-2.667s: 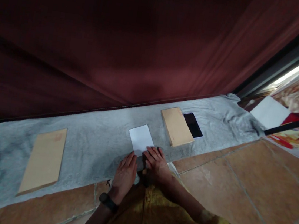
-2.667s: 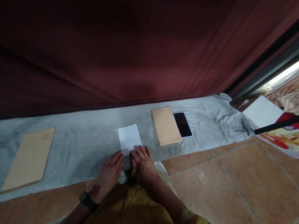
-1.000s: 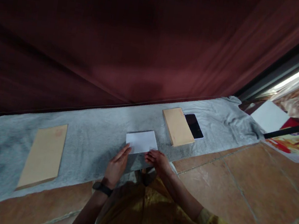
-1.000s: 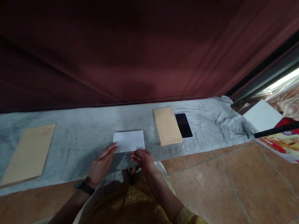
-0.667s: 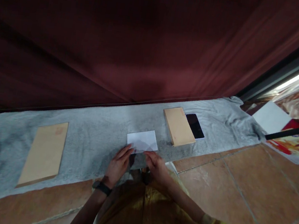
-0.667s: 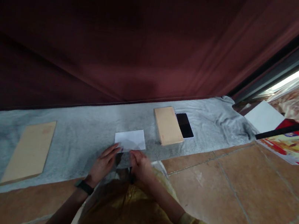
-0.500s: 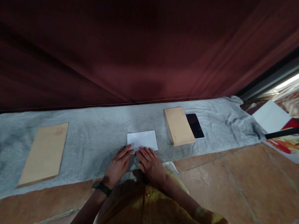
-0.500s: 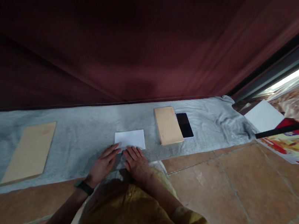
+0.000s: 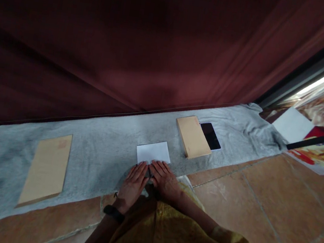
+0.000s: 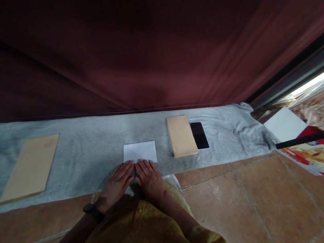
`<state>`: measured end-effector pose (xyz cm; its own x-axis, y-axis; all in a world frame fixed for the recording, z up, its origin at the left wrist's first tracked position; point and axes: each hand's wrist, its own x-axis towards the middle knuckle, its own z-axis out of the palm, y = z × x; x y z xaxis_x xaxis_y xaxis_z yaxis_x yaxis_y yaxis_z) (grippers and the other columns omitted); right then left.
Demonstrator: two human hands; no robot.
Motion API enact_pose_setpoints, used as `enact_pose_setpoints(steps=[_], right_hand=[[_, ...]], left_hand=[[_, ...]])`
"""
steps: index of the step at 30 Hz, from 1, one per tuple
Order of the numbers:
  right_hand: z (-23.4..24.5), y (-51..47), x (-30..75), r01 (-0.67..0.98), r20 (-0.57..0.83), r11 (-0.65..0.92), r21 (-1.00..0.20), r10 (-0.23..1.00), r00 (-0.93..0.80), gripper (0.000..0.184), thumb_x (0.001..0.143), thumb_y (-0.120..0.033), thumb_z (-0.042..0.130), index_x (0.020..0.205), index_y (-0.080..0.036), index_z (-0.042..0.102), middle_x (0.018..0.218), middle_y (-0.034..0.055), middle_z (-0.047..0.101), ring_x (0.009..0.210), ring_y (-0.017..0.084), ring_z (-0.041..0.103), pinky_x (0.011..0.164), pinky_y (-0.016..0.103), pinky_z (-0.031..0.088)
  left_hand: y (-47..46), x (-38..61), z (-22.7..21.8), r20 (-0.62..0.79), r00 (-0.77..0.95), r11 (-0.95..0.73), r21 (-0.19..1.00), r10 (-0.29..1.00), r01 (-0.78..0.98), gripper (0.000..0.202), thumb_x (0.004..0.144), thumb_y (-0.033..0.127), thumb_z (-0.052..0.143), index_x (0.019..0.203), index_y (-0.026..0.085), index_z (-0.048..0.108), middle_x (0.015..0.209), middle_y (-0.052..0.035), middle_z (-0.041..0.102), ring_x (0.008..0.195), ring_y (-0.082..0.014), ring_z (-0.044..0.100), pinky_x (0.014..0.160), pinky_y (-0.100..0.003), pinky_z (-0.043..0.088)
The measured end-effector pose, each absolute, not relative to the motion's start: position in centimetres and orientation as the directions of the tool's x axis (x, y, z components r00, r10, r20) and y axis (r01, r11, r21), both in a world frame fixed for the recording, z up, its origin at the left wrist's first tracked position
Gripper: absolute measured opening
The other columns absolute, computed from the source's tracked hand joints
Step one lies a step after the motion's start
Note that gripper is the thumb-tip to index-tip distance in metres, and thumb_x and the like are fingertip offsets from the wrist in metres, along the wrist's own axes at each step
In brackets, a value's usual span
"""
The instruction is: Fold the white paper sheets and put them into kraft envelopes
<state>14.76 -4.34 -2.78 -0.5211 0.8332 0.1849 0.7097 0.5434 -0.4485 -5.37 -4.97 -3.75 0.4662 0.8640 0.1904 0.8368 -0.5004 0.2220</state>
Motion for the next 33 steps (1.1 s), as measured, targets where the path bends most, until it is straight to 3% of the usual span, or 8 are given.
enact_pose_setpoints(steps=[6, 14, 21, 33], right_hand=[[-2.5, -4.8, 16.5, 0.755, 0.154, 0.5, -0.423, 0.861, -0.484, 0.053, 0.099, -0.022, 0.051, 0.151, -0.012, 0.044, 0.155, 0.0153, 0.045, 0.146, 0.027, 0.039, 0.122, 0.051, 0.03], [-2.4, -5.2, 19.1, 0.778, 0.144, 0.451, -0.438, 0.889, -0.434, 0.056, 0.101, -0.023, 0.047, 0.155, -0.015, 0.037, 0.157, 0.0146, 0.043, 0.146, 0.027, 0.038, 0.122, 0.054, 0.028], [-3.0, -5.1, 20.2, 0.781, 0.165, 0.439, -0.445, 0.897, -0.411, 0.055, 0.099, -0.021, 0.046, 0.154, -0.016, 0.04, 0.156, 0.0145, 0.045, 0.144, 0.027, 0.04, 0.122, 0.055, 0.027], [-2.9, -5.2, 20.2, 0.772, 0.184, 0.445, -0.454, 0.894, -0.408, 0.053, 0.1, -0.019, 0.044, 0.152, -0.015, 0.04, 0.153, 0.015, 0.048, 0.144, 0.028, 0.041, 0.12, 0.057, 0.029]], left_hand=[[-5.0, -5.7, -3.5, 0.178, 0.461, -0.492, 0.216, 0.869, 0.843, 0.049, 0.1, 0.033, 0.044, 0.144, 0.013, 0.051, 0.15, -0.0139, 0.053, 0.142, -0.0253, 0.047, 0.117, -0.045, 0.043], [-5.1, -5.9, -3.2, 0.177, 0.447, -0.478, 0.228, 0.877, 0.848, 0.048, 0.1, 0.033, 0.045, 0.144, 0.014, 0.052, 0.15, -0.0136, 0.053, 0.14, -0.0259, 0.05, 0.116, -0.045, 0.044], [-4.6, -6.0, -2.6, 0.188, 0.401, -0.44, 0.267, 0.896, 0.857, 0.047, 0.1, 0.034, 0.044, 0.143, 0.018, 0.054, 0.146, -0.0121, 0.057, 0.137, -0.0264, 0.053, 0.117, -0.048, 0.042], [0.7, -2.8, -3.6, 0.153, 0.261, -0.292, 0.235, 0.953, 0.927, 0.062, 0.1, 0.042, 0.04, 0.151, 0.008, 0.04, 0.157, -0.0205, 0.04, 0.15, -0.0305, 0.033, 0.121, -0.052, 0.032]])
